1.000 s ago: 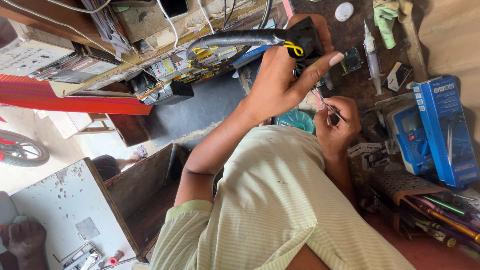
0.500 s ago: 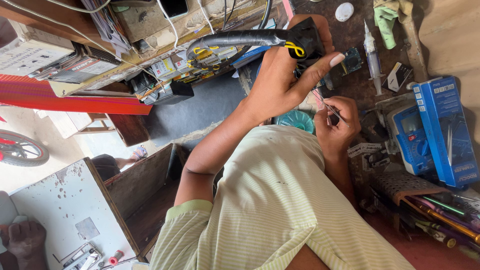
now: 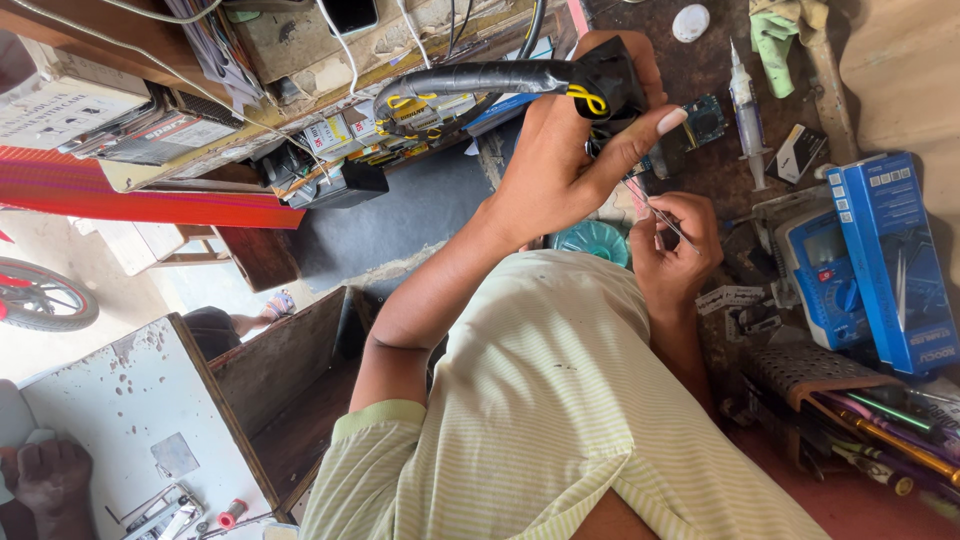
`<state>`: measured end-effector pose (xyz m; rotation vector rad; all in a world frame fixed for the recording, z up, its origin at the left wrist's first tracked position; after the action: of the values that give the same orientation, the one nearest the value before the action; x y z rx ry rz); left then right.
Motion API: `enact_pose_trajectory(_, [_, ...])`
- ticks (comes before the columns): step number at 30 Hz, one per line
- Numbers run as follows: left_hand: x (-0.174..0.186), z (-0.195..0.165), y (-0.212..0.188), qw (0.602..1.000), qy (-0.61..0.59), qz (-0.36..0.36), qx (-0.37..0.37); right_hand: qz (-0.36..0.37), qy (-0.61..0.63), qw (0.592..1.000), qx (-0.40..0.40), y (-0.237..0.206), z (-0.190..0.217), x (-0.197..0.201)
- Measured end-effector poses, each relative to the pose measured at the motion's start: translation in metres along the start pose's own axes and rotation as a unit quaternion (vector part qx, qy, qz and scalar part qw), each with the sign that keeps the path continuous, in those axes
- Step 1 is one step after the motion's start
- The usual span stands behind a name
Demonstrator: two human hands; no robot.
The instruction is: The person handles mobile phones at a cluttered repair bench, then picks up a small circuit board and solders it, holding a soldering iron in one hand and a thin tool in the other while working on the board. At the end they set the iron down and reach across the bench.
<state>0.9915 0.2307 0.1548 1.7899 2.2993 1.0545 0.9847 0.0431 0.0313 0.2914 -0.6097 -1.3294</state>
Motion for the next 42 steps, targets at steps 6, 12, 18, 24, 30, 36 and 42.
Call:
enact_pose_trajectory(6, [0.0005, 0.0002, 0.0001, 1.0, -0.004, -0.001, 0.001, -0.001, -0.01, 1.0, 0.004, 0.0003, 0.001, -0.0002])
enact_pose_trajectory(12, [-0.0013, 0.0015, 0.0004, 1.0, -0.012, 0.001, 0.009, 0.001, -0.004, 1.0, 0.008, -0.0008, 0.0015, -0.0008])
enact_pose_trajectory(18, [-0.0014, 0.0014, 0.0007, 1.0, -0.012, -0.003, 0.004, 0.006, 0.007, 1.0, -0.006, -0.0017, -0.0014, -0.0021])
enact_pose_trajectory(24, [-0.0012, 0.0007, 0.0001, 1.0, -0.01, -0.005, 0.0, 0.011, 0.013, 1.0, -0.021, -0.0023, -0.0034, -0.0032])
enact_pose_trajectory(30, [-0.0022, 0.0014, 0.0006, 1.0, -0.018, -0.005, 0.002, 0.013, 0.012, 1.0, -0.021, -0.0016, -0.0027, -0.0032])
enact_pose_trajectory(36, [-0.0016, 0.0012, 0.0007, 1.0, -0.013, -0.001, 0.004, 0.012, 0.011, 1.0, -0.014, -0.0004, -0.0013, -0.0026])
enact_pose_trajectory(42, [-0.0001, 0.0, 0.0014, 1.0, -0.01, 0.001, -0.002, 0.01, 0.003, 1.0, -0.013, -0.0003, -0.0025, -0.0018])
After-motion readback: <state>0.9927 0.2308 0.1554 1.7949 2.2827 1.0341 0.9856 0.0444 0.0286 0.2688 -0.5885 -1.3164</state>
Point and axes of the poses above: each hand's wrist, its own y-axis towards the middle knuckle, its own x-axis out of the back of the hand, z = x × y, the point moved 9 cm from there along y, towards the middle knuckle, and after that the axes turned 12 degrees about y, right-handed, at the moved point
